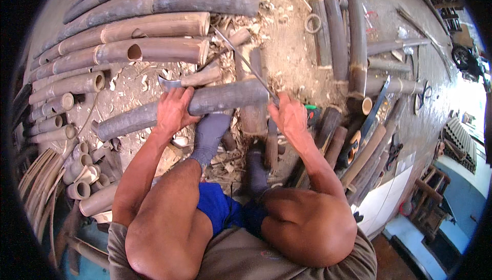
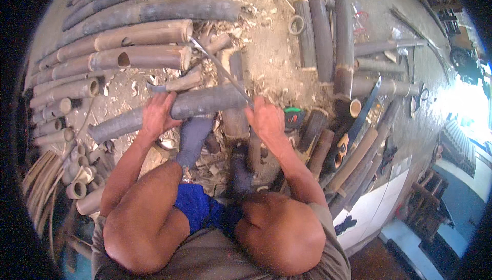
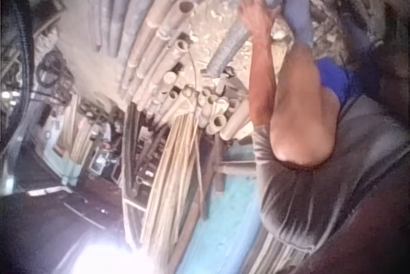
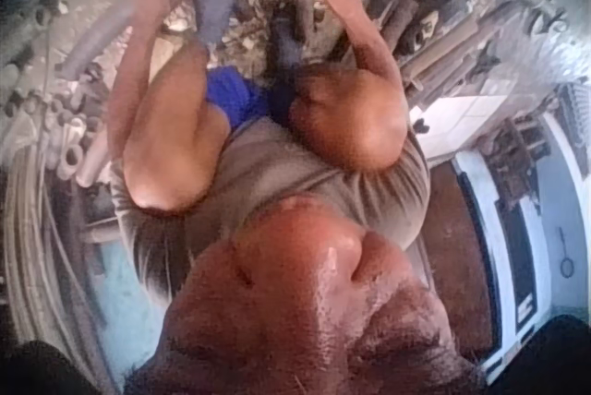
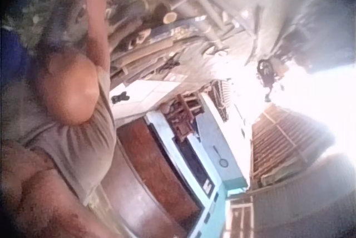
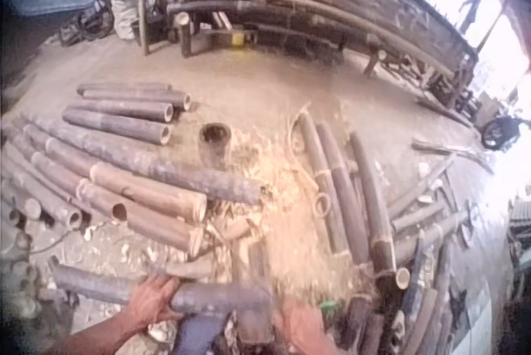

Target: The person sits on the floor and uses a wooden mallet to split bamboo segments, then uses a knife to trim and smooth the ends. They measure a bamboo piece with a tape measure and continue cutting and shaping the bamboo.

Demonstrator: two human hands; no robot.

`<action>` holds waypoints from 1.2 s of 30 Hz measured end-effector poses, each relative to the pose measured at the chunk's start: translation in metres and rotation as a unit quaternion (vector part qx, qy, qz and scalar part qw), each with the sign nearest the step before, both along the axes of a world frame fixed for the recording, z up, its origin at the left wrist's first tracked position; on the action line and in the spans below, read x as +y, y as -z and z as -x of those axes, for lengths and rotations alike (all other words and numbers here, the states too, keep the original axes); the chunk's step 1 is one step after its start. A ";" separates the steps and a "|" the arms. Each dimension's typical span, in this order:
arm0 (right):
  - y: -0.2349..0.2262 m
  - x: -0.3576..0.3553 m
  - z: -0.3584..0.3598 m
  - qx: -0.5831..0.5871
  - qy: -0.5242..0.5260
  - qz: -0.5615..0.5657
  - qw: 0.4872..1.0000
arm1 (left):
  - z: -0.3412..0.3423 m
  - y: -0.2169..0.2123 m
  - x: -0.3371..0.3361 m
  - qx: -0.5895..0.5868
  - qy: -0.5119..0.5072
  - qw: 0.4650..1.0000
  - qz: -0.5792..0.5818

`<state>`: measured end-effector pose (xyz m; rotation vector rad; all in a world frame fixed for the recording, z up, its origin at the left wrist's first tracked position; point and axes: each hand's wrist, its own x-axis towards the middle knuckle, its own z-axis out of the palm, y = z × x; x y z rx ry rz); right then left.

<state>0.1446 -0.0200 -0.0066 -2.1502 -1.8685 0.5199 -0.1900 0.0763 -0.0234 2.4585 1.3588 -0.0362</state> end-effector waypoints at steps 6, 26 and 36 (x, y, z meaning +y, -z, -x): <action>-0.009 -0.005 0.007 0.020 -0.011 -0.049 0.999 | 0.002 0.002 -0.003 -0.001 0.001 1.000 0.012; 0.015 -0.005 -0.011 0.008 0.044 0.038 0.998 | -0.001 0.008 -0.016 -0.009 -0.009 0.998 -0.068; -0.015 -0.011 0.000 0.041 0.040 0.003 0.998 | 0.007 0.000 0.009 -0.011 0.024 0.997 0.075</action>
